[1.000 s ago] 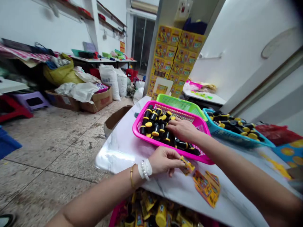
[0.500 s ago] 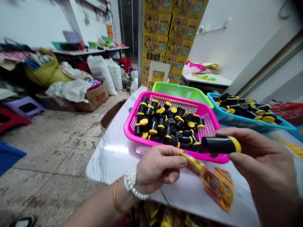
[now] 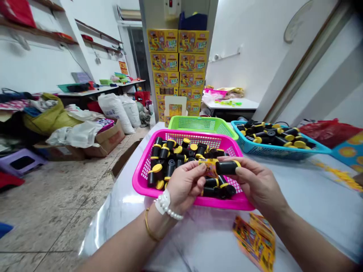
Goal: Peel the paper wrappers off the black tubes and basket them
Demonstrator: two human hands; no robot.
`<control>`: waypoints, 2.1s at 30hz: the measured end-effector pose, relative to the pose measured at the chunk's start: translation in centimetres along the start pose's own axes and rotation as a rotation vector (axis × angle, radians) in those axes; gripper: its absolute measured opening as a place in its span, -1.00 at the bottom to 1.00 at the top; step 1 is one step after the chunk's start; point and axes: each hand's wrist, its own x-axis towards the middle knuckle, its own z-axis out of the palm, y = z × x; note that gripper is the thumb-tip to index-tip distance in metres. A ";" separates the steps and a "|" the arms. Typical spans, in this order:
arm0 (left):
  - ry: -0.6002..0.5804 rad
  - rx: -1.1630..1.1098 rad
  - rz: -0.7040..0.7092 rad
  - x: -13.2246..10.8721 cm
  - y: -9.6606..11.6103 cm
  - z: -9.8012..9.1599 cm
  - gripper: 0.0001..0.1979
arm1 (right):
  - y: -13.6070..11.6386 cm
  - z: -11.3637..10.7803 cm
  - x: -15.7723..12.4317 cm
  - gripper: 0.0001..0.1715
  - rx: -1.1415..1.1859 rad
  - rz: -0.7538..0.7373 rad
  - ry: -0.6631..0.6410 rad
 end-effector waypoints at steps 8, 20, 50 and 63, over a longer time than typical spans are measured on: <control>0.011 -0.027 0.026 0.1 0.0 -0.3 -0.75 | -0.3 0.3 -0.5 -0.67 -0.061 -0.045 -0.055; -0.055 -0.002 0.040 0.1 0.0 -0.4 -0.74 | -0.9 1.3 -1.0 -0.77 -0.132 -0.094 0.004; -0.282 0.621 0.139 -0.8 2.2 -1.5 -0.64 | -0.2 0.7 -1.4 -0.54 -0.338 -0.471 -0.099; -0.240 0.565 0.239 -0.8 1.2 -1.3 -0.69 | -0.8 1.2 -2.4 -0.43 -0.662 -0.617 -0.056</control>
